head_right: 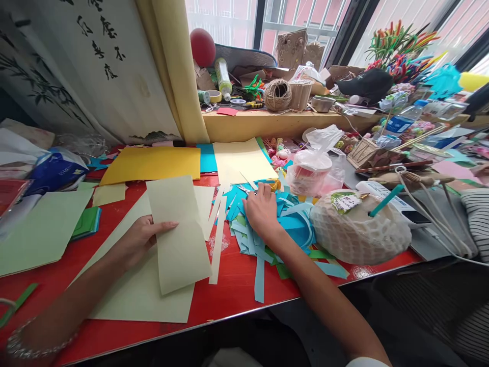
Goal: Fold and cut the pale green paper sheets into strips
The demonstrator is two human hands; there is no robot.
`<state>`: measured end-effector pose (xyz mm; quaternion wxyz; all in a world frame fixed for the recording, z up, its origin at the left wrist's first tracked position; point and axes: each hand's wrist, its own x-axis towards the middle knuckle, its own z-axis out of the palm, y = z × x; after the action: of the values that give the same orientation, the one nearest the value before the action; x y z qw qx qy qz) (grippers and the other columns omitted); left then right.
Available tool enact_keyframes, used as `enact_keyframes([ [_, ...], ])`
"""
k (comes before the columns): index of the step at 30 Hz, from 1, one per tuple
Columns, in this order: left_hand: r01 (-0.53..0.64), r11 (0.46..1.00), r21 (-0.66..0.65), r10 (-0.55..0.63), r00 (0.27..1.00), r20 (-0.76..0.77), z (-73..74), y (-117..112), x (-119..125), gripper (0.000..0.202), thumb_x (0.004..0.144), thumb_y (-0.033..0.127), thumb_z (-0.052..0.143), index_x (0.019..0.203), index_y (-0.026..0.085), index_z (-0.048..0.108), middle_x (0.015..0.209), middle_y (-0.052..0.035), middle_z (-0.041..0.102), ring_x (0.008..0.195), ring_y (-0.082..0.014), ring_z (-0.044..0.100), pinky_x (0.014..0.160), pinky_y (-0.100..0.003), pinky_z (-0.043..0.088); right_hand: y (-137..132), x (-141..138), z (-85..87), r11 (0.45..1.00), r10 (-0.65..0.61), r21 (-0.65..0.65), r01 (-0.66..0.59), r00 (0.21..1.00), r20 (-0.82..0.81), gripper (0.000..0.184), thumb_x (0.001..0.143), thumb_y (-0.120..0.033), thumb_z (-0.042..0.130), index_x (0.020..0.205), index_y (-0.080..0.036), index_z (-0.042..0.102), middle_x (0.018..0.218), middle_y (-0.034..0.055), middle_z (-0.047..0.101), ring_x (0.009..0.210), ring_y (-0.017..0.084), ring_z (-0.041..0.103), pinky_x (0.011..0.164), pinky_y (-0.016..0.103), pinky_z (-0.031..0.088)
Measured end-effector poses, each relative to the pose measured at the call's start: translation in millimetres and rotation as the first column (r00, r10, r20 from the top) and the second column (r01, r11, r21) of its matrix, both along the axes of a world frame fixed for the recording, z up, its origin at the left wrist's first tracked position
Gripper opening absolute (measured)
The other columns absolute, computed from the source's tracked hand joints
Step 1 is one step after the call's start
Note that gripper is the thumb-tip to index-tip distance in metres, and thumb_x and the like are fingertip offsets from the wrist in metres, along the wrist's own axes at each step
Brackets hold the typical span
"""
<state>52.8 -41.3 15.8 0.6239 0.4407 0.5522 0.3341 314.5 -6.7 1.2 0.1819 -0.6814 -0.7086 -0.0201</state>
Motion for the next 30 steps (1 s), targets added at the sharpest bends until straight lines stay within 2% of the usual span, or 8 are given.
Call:
enact_keyframes([
  [2, 0.026, 1.000, 0.006, -0.026, 1.000, 0.002, 0.2, -1, 1, 0.039, 0.068, 0.038, 0.072, 0.100, 0.017, 0.065, 0.103, -0.0083, 0.070, 0.089, -0.0228, 0.066, 0.071, -0.028, 0.054, -6, -11, 3.6, 0.985, 0.171, 0.008, -0.174, 0.962, -0.214, 0.033, 0.091, -0.036, 0.046, 0.110, -0.013, 0.060, 0.123, 0.0178, 0.052, 0.117, 0.032, 0.044, 0.096, 0.048, 0.037],
  [4, 0.075, 0.997, 0.005, -0.075, 0.997, -0.004, 0.1, -2, 3, 0.040, 0.069, 0.037, 0.072, 0.102, 0.017, 0.064, 0.099, -0.0076, 0.070, 0.087, -0.0235, 0.066, 0.071, -0.031, 0.054, -14, -25, 5.2, 0.888, 0.344, -0.061, -0.456, 0.745, -0.571, 0.035, 0.092, -0.043, 0.043, 0.110, -0.018, 0.059, 0.109, 0.0101, 0.061, 0.099, 0.021, 0.058, 0.083, 0.035, 0.048],
  [6, 0.131, 0.991, 0.008, -0.130, 0.991, -0.033, 0.0, -2, 4, 0.038, 0.069, 0.035, 0.071, 0.102, 0.018, 0.064, 0.096, -0.0065, 0.071, 0.084, -0.0235, 0.067, 0.070, -0.032, 0.054, -22, -38, 3.4, 0.757, 0.275, -0.153, -0.635, 0.522, -0.807, 0.037, 0.089, -0.048, 0.044, 0.102, -0.017, 0.060, 0.088, 0.0061, 0.064, 0.075, 0.016, 0.062, 0.062, 0.027, 0.051],
  [8, 0.149, 0.988, 0.035, -0.147, 0.987, -0.064, 0.1, -1, 4, 0.034, 0.070, 0.035, 0.070, 0.100, 0.020, 0.065, 0.094, -0.0048, 0.071, 0.082, -0.0220, 0.066, 0.070, -0.031, 0.054, -28, -46, -0.7, 0.721, 0.174, -0.194, -0.666, 0.445, -0.879, 0.036, 0.086, -0.049, 0.049, 0.089, -0.015, 0.060, 0.073, 0.0025, 0.060, 0.056, 0.010, 0.056, 0.047, 0.022, 0.045],
  [12, 0.060, 0.984, 0.167, -0.047, 0.996, -0.079, 1.3, 0, 2, 0.025, 0.074, 0.041, 0.065, 0.088, 0.020, 0.067, 0.087, -0.0019, 0.069, 0.080, -0.0182, 0.064, 0.076, -0.030, 0.052, -31, -47, -6.3, 0.720, 0.074, -0.197, -0.665, 0.356, -0.932, 0.033, 0.084, -0.046, 0.052, 0.088, -0.014, 0.059, 0.064, -0.0013, 0.055, 0.042, 0.006, 0.046, 0.035, 0.019, 0.037],
  [17, 0.013, 0.974, 0.225, 0.008, 0.996, -0.090, 3.6, -2, 3, 0.024, 0.073, 0.042, 0.066, 0.073, 0.018, 0.065, 0.074, -0.0019, 0.066, 0.074, -0.0171, 0.061, 0.075, -0.030, 0.050, -31, -46, -6.6, 0.773, 0.076, -0.104, -0.626, 0.254, -0.964, 0.030, 0.082, -0.044, 0.057, 0.097, -0.018, 0.059, 0.083, 0.0029, 0.064, 0.061, 0.012, 0.060, 0.044, 0.020, 0.047],
  [24, -0.020, 0.969, 0.246, 0.058, 0.987, -0.148, 5.7, -3, 3, 0.025, 0.070, 0.043, 0.067, 0.070, 0.018, 0.064, 0.072, -0.0015, 0.066, 0.071, -0.0169, 0.062, 0.070, -0.028, 0.049, -32, -50, -9.8, 0.816, 0.096, -0.122, -0.565, 0.340, -0.936, 0.031, 0.081, -0.047, 0.057, 0.091, -0.017, 0.059, 0.074, 0.0021, 0.062, 0.060, 0.013, 0.061, 0.048, 0.022, 0.049],
  [30, 0.014, 0.953, 0.303, 0.063, 0.968, -0.242, 3.1, -6, 5, 0.025, 0.070, 0.044, 0.067, 0.069, 0.020, 0.060, 0.072, -0.0002, 0.065, 0.071, -0.0173, 0.060, 0.071, -0.028, 0.048, -36, -52, -7.7, 0.801, 0.080, -0.047, -0.598, 0.184, -0.980, 0.037, 0.083, -0.043, 0.056, 0.113, -0.021, 0.055, 0.094, 0.0044, 0.066, 0.077, 0.016, 0.065, 0.061, 0.026, 0.054],
])
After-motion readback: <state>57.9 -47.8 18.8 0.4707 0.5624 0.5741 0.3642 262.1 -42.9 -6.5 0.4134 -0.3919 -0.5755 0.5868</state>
